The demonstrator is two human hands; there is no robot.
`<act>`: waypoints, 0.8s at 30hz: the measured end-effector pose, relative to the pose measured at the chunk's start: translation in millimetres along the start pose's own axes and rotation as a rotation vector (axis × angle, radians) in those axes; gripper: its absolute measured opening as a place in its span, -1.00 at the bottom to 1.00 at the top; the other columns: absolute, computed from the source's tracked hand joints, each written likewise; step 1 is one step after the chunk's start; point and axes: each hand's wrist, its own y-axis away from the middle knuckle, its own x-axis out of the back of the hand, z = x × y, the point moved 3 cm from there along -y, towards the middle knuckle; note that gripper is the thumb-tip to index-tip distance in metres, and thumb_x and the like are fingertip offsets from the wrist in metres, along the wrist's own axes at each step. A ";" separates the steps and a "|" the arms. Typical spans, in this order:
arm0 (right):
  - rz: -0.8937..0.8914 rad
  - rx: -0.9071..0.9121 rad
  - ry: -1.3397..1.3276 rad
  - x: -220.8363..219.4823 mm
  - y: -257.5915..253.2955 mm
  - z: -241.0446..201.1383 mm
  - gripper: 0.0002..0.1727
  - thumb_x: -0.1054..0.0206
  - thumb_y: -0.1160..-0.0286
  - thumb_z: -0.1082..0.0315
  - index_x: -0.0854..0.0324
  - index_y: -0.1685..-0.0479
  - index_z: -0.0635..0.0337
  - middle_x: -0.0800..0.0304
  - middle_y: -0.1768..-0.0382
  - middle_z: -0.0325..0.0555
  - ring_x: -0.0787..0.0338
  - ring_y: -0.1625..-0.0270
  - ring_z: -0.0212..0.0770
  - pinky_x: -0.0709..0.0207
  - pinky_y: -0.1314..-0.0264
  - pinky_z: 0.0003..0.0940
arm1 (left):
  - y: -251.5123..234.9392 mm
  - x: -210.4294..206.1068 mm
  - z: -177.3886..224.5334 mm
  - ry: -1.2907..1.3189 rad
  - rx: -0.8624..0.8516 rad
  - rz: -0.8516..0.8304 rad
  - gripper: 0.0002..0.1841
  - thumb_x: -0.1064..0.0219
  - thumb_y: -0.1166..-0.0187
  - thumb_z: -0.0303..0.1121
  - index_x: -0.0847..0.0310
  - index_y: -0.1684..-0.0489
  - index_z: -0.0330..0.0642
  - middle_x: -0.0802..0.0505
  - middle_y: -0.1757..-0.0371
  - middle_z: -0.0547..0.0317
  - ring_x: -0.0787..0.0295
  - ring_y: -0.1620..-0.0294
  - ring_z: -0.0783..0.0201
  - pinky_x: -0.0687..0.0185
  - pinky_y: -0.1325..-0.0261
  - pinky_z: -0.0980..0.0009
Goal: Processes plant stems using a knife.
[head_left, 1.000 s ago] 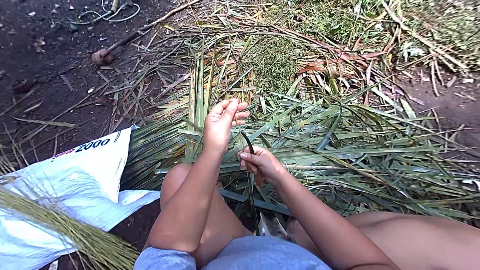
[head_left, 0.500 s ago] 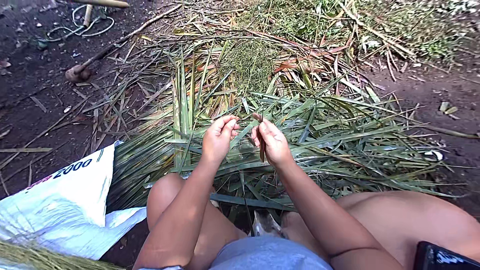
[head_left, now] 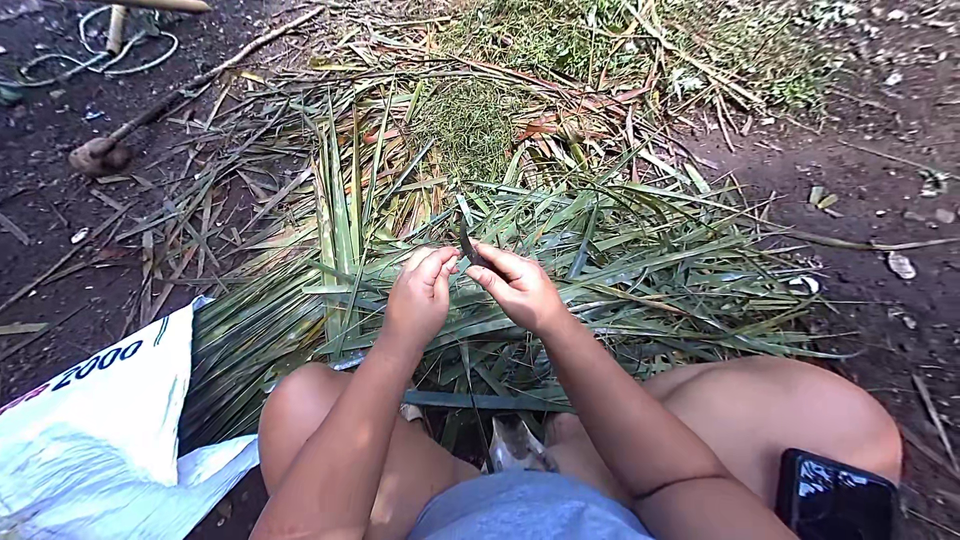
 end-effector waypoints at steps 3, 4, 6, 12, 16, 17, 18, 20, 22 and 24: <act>-0.035 -0.032 0.008 -1.7 -0.1 -0.2 -0.61 -0.27 -0.70 0.30 -0.69 -0.41 0.23 -0.82 -0.29 -0.07 -0.79 -0.23 -0.41 -0.61 -0.35 -0.40 | 1.1 -1.5 1.1 -0.028 -0.039 -0.009 -0.77 -0.16 -0.71 -0.52 -0.80 0.00 -0.32 -0.85 0.10 0.02 -0.79 -0.01 0.23 -0.66 -0.18 0.30; -0.028 -0.030 0.008 -1.6 0.2 0.0 -0.62 -0.27 -0.70 0.28 -0.71 -0.38 0.23 -0.82 -0.31 -0.08 -0.79 -0.24 -0.42 -0.61 -0.36 -0.43 | 0.9 -1.7 1.2 -0.031 -0.045 -0.014 -0.77 -0.17 -0.71 -0.52 -0.80 0.00 -0.32 -0.85 0.10 0.02 -0.79 -0.01 0.22 -0.66 -0.19 0.29; 0.011 -0.028 -0.006 0.6 0.8 1.8 -0.62 -0.25 -0.72 0.27 -0.71 -0.36 0.26 -0.84 -0.22 -0.09 -0.79 -0.09 -0.48 -0.62 -0.22 -0.50 | 0.0 -1.1 1.0 -0.039 -0.047 -0.038 -0.77 -0.17 -0.73 -0.50 -0.80 -0.02 -0.30 -0.85 0.11 0.03 -0.79 0.00 0.22 -0.66 -0.18 0.28; 0.159 -0.068 -0.109 29.9 -3.2 12.0 -0.60 -0.25 -0.73 0.31 -0.62 -0.45 0.28 -0.81 0.16 -0.25 -0.46 0.50 -0.65 -0.38 0.44 -0.72 | -1.2 1.8 -2.1 -0.052 -0.052 -0.103 -0.76 -0.14 -0.74 -0.49 -0.79 -0.03 -0.26 -0.85 0.17 0.11 -0.78 0.08 0.28 -0.67 -0.12 0.33; 0.254 -0.076 -0.160 58.8 -4.5 19.8 -0.61 -0.19 -0.77 0.29 -0.59 -0.48 0.16 -0.66 0.37 -0.37 -0.44 0.57 -0.63 -0.36 0.53 -0.72 | 0.7 1.8 -5.0 -0.042 -0.064 -0.136 -0.76 -0.14 -0.73 -0.50 -0.79 -0.02 -0.27 -0.86 0.13 0.09 -0.80 0.02 0.27 -0.66 -0.21 0.31; 0.277 -0.078 -0.191 65.7 -5.0 20.8 -0.61 -0.18 -0.79 0.28 -0.58 -0.50 0.11 -0.61 0.43 -0.40 -0.41 0.61 -0.61 -0.34 0.57 -0.73 | 1.0 1.7 -5.9 -0.041 -0.067 -0.139 -0.76 -0.15 -0.72 -0.50 -0.79 -0.02 -0.27 -0.86 0.14 0.10 -0.80 0.03 0.28 -0.67 -0.19 0.32; 0.305 -0.086 -0.222 72.9 -5.3 21.4 -0.61 -0.15 -0.80 0.27 -0.57 -0.51 0.07 -0.55 0.49 -0.42 -0.39 0.64 -0.60 -0.33 0.60 -0.72 | 1.2 1.9 -6.8 -0.043 -0.065 -0.144 -0.76 -0.15 -0.72 -0.50 -0.80 -0.01 -0.26 -0.86 0.16 0.10 -0.79 0.06 0.28 -0.68 -0.15 0.32; 0.379 -0.099 -0.271 88.4 -4.4 22.6 -0.62 -0.13 -0.82 0.26 -0.55 -0.51 0.05 -0.52 0.49 -0.44 -0.40 0.63 -0.59 -0.34 0.60 -0.72 | 1.5 3.4 -8.2 -0.052 -0.042 -0.153 -0.77 -0.16 -0.73 -0.48 -0.80 -0.02 -0.23 -0.85 0.18 0.14 -0.78 0.10 0.33 -0.67 -0.10 0.36; 0.410 -0.081 -0.280 100.7 -3.5 22.8 -0.62 -0.07 -0.84 0.26 -0.52 -0.52 0.07 -0.49 0.49 -0.45 -0.42 0.63 -0.58 -0.37 0.59 -0.72 | 1.9 5.2 -9.5 -0.054 -0.011 -0.156 -0.76 -0.16 -0.74 -0.47 -0.80 -0.03 -0.22 -0.84 0.17 0.15 -0.77 0.09 0.34 -0.67 -0.11 0.36; 0.370 -0.050 -0.279 99.6 -3.5 19.7 -0.61 -0.06 -0.83 0.28 -0.50 -0.53 0.09 -0.50 0.49 -0.44 -0.43 0.62 -0.58 -0.39 0.58 -0.71 | 2.1 5.1 -11.0 -0.056 -0.020 -0.140 -0.76 -0.16 -0.74 -0.48 -0.80 -0.02 -0.22 -0.85 0.18 0.14 -0.78 0.09 0.33 -0.67 -0.12 0.36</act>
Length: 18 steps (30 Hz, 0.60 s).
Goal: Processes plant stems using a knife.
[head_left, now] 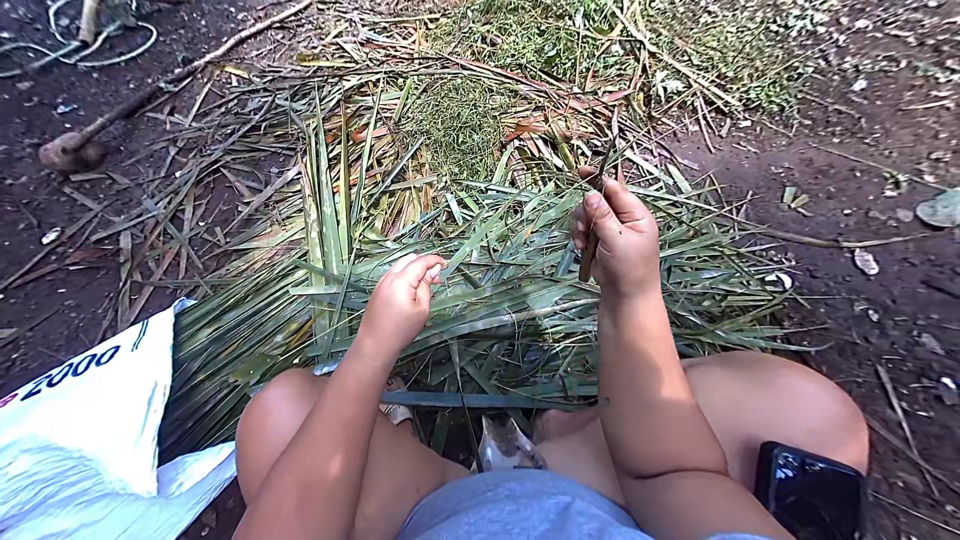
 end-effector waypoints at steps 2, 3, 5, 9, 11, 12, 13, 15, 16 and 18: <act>-0.112 -0.019 0.012 -16.8 6.5 1.7 -0.62 -0.11 -0.79 0.29 -0.54 -0.49 0.09 -0.56 0.47 -0.42 -0.45 0.60 -0.58 -0.41 0.54 -0.69 | -0.1 -0.6 1.2 0.001 0.007 -0.007 -0.76 -0.15 -0.74 -0.47 -0.80 -0.02 -0.23 -0.85 0.17 0.14 -0.77 0.08 0.32 -0.66 -0.13 0.35; -0.184 -0.039 0.008 -29.1 11.1 5.1 -0.62 -0.14 -0.76 0.30 -0.56 -0.47 0.12 -0.58 0.48 -0.40 -0.46 0.61 -0.57 -0.41 0.56 -0.67 | -0.6 -1.0 2.4 0.004 0.014 -0.011 -0.76 -0.15 -0.75 -0.47 -0.79 -0.01 -0.24 -0.84 0.18 0.13 -0.77 0.09 0.31 -0.65 -0.12 0.34; -0.323 -0.103 -0.020 -55.5 21.6 14.4 -0.61 -0.21 -0.70 0.31 -0.58 -0.43 0.22 -0.61 0.51 -0.34 -0.48 0.61 -0.55 -0.43 0.56 -0.64 | -1.8 -2.0 4.7 0.017 0.039 -0.027 -0.76 -0.13 -0.76 -0.46 -0.78 -0.02 -0.25 -0.83 0.19 0.14 -0.75 0.10 0.31 -0.64 -0.10 0.33; -0.495 -0.254 -0.096 -91.2 36.3 26.7 -0.71 -0.28 -0.67 0.36 -0.69 -0.25 0.24 -0.66 0.49 -0.35 -0.53 0.56 -0.57 -0.46 0.47 -0.66 | -3.2 -2.7 6.7 0.052 0.082 -0.049 -0.75 -0.12 -0.79 -0.44 -0.77 -0.01 -0.25 -0.83 0.14 0.15 -0.75 0.07 0.33 -0.64 -0.10 0.32; -0.507 -0.301 -0.110 -94.9 37.9 26.4 -0.74 -0.28 -0.67 0.38 -0.72 -0.21 0.21 -0.66 0.49 -0.35 -0.51 0.56 -0.58 -0.44 0.47 -0.67 | -3.5 -2.2 6.7 0.056 0.090 -0.049 -0.75 -0.12 -0.79 -0.44 -0.77 0.02 -0.26 -0.83 0.12 0.14 -0.75 0.07 0.34 -0.64 -0.08 0.34; -0.504 -0.310 -0.115 -94.0 37.5 25.5 -0.75 -0.29 -0.67 0.39 -0.72 -0.21 0.20 -0.67 0.48 -0.35 -0.51 0.56 -0.58 -0.43 0.47 -0.68 | -3.5 -1.7 7.1 0.054 0.090 -0.052 -0.76 -0.12 -0.79 -0.44 -0.77 0.02 -0.26 -0.83 0.12 0.14 -0.75 0.07 0.35 -0.64 -0.08 0.35; -0.500 -0.310 -0.119 -92.1 36.6 24.4 -0.75 -0.30 -0.66 0.40 -0.72 -0.22 0.19 -0.68 0.47 -0.35 -0.51 0.56 -0.58 -0.43 0.48 -0.68 | -3.6 -1.4 7.5 0.051 0.083 -0.055 -0.76 -0.12 -0.78 -0.45 -0.78 0.01 -0.26 -0.83 0.14 0.14 -0.75 0.07 0.36 -0.64 -0.08 0.36; -0.491 -0.298 -0.102 -88.1 35.5 20.8 -0.73 -0.31 -0.65 0.41 -0.73 -0.24 0.18 -0.70 0.45 -0.36 -0.50 0.56 -0.59 -0.42 0.49 -0.69 | -3.6 -1.6 9.0 0.037 0.048 -0.046 -0.76 -0.14 -0.76 -0.46 -0.78 0.01 -0.27 -0.84 0.18 0.15 -0.75 0.10 0.36 -0.64 -0.07 0.38; -0.488 -0.298 -0.095 -86.5 35.1 19.3 -0.72 -0.32 -0.65 0.41 -0.73 -0.25 0.19 -0.70 0.44 -0.35 -0.50 0.57 -0.59 -0.41 0.50 -0.69 | -3.6 -1.8 9.6 0.032 0.037 -0.046 -0.77 -0.14 -0.76 -0.47 -0.78 0.01 -0.27 -0.84 0.18 0.15 -0.76 0.10 0.37 -0.64 -0.07 0.40; -0.479 -0.296 -0.094 -84.0 34.5 17.8 -0.73 -0.32 -0.65 0.42 -0.73 -0.24 0.19 -0.71 0.44 -0.35 -0.50 0.57 -0.59 -0.40 0.51 -0.70 | -3.8 -2.3 10.3 0.029 0.026 -0.047 -0.76 -0.14 -0.77 -0.47 -0.78 -0.01 -0.28 -0.85 0.17 0.14 -0.76 0.11 0.36 -0.65 -0.07 0.40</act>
